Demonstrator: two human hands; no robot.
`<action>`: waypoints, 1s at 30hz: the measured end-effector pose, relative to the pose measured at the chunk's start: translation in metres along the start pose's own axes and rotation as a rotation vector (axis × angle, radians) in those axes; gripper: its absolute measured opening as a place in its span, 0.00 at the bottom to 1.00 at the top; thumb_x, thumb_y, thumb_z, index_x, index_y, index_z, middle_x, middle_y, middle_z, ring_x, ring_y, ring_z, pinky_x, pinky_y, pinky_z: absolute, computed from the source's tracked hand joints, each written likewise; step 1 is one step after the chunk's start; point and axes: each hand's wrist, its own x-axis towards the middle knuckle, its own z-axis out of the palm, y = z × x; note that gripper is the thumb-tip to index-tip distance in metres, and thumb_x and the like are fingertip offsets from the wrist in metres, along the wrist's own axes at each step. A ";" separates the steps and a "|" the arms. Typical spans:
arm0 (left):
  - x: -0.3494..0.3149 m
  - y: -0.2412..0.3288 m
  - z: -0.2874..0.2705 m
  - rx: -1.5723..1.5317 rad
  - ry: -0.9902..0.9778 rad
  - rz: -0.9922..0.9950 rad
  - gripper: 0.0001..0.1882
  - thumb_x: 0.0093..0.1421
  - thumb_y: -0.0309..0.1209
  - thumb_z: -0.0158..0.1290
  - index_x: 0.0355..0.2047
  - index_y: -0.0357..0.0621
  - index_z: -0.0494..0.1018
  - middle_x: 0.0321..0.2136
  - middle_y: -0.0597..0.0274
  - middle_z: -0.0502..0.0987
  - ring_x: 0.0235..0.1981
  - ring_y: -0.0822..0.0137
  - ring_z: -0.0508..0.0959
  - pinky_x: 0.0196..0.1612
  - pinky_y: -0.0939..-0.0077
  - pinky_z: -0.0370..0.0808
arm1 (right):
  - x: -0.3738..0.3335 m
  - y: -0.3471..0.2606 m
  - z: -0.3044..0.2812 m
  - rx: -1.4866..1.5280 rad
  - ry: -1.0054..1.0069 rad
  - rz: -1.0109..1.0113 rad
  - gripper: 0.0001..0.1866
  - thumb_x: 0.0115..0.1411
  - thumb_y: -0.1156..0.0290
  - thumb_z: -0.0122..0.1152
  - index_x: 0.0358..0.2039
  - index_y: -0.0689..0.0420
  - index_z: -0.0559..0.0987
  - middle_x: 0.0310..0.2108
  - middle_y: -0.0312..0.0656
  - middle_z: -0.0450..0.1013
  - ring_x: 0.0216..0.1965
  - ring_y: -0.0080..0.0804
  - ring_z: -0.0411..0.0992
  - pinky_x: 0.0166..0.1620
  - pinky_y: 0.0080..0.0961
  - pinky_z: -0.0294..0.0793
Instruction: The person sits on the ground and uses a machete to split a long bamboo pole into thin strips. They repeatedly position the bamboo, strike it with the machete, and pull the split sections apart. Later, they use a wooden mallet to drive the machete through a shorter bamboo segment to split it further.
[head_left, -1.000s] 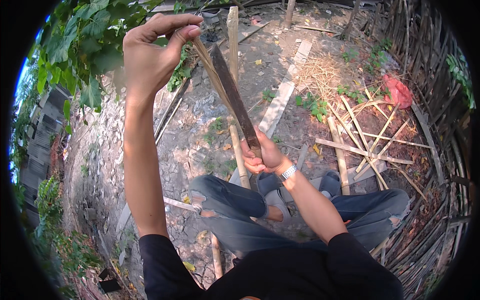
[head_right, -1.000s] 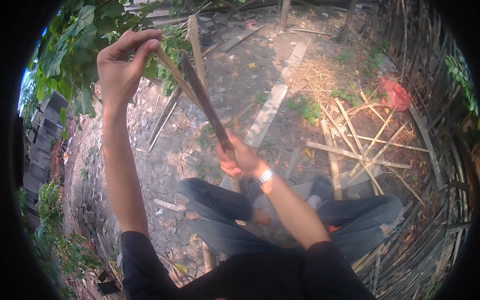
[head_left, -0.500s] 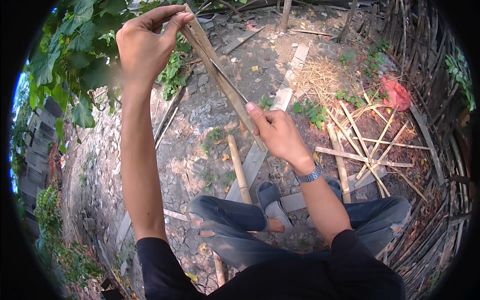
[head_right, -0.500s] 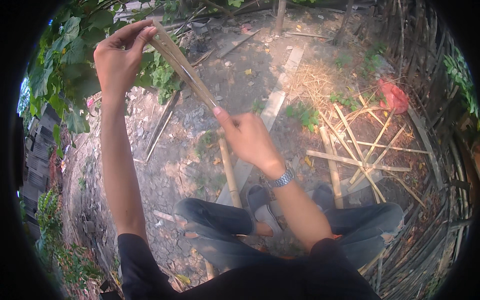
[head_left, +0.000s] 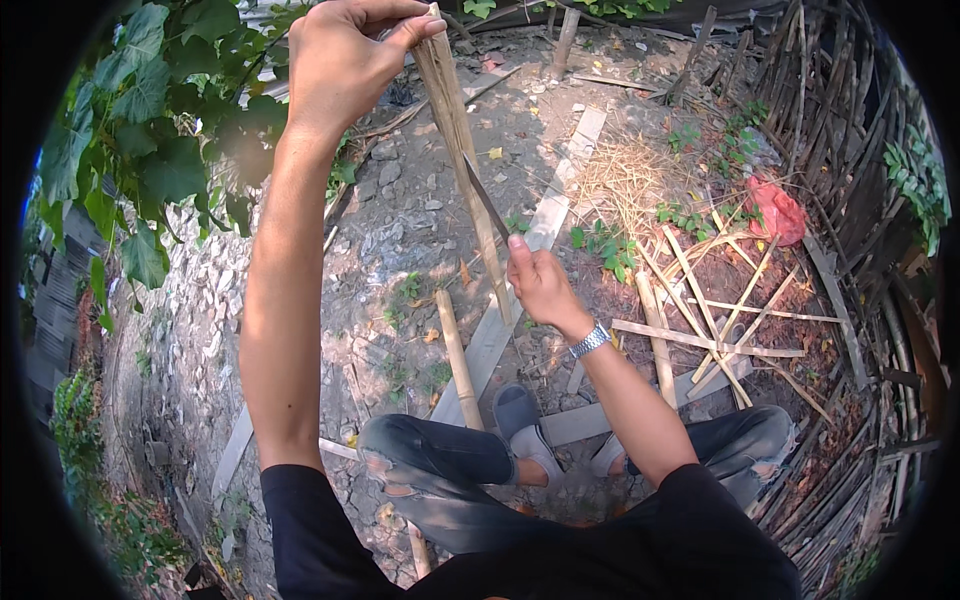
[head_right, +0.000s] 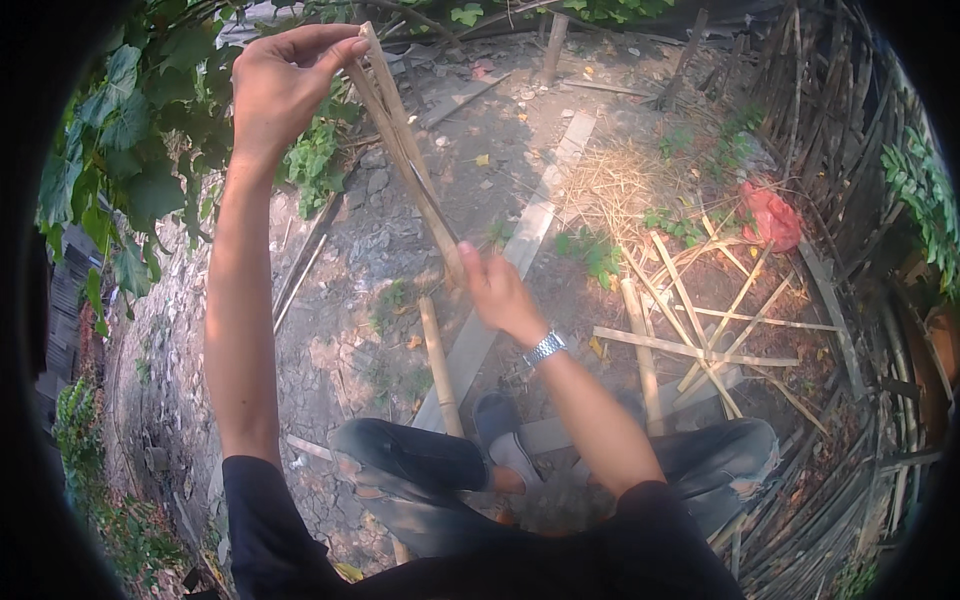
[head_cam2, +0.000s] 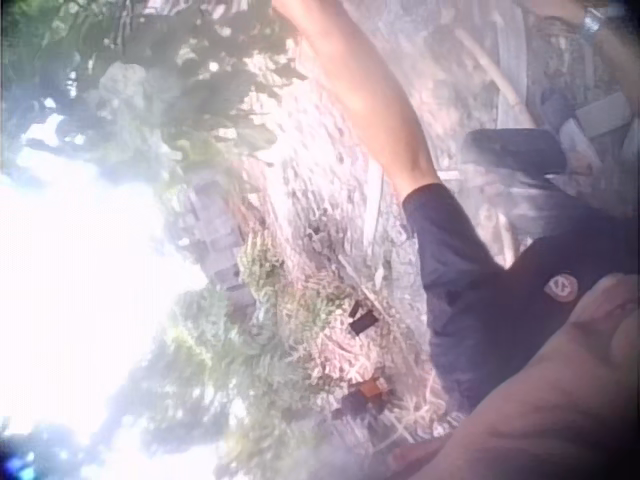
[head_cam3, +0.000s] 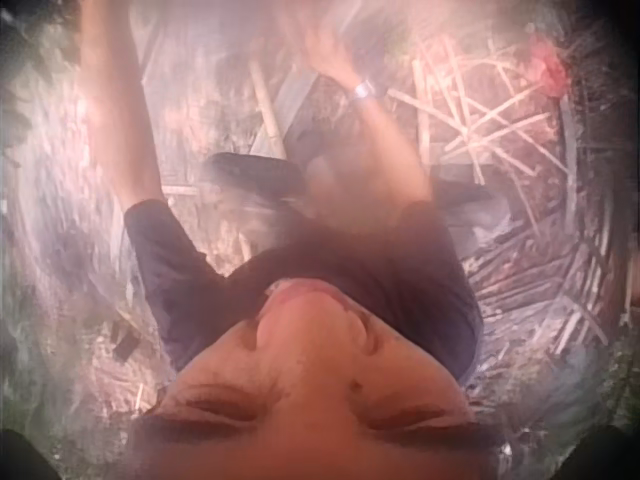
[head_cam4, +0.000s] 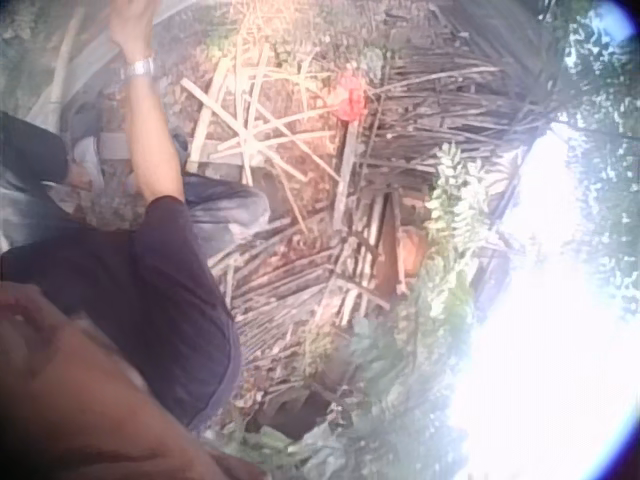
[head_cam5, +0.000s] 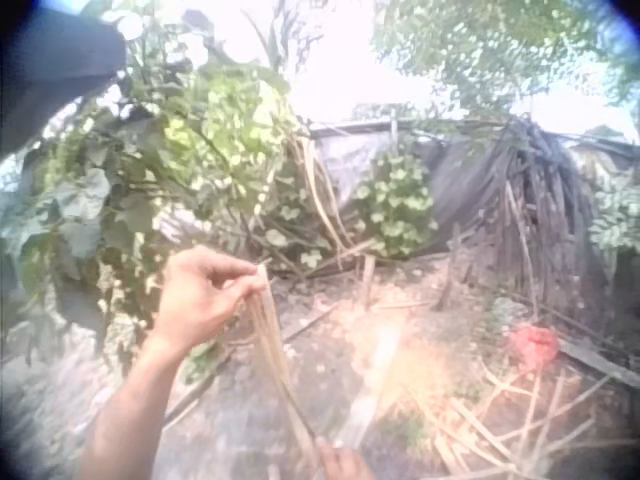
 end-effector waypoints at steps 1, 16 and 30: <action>0.000 0.002 0.002 -0.043 0.005 0.008 0.11 0.59 0.36 0.67 0.40 0.47 0.87 0.30 0.65 0.87 0.32 0.77 0.83 0.38 0.79 0.77 | -0.004 0.005 -0.005 0.053 -0.044 0.065 0.41 0.72 0.37 0.38 0.15 0.60 0.70 0.10 0.41 0.61 0.14 0.35 0.65 0.22 0.36 0.63; -0.012 0.048 0.015 -0.361 -0.085 0.069 0.09 0.60 0.28 0.65 0.40 0.41 0.86 0.32 0.63 0.87 0.33 0.76 0.83 0.39 0.81 0.77 | -0.054 0.019 0.020 1.388 -0.724 0.234 0.40 0.65 0.23 0.33 0.20 0.50 0.63 0.10 0.25 0.54 0.08 0.16 0.52 0.14 0.20 0.48; -0.044 -0.001 0.022 -0.254 0.343 -0.018 0.31 0.65 0.42 0.62 0.65 0.45 0.69 0.54 0.57 0.80 0.41 0.72 0.82 0.44 0.76 0.78 | -0.027 -0.087 -0.069 -0.240 0.342 -0.224 0.19 0.71 0.59 0.55 0.42 0.63 0.82 0.22 0.53 0.75 0.24 0.43 0.76 0.32 0.38 0.72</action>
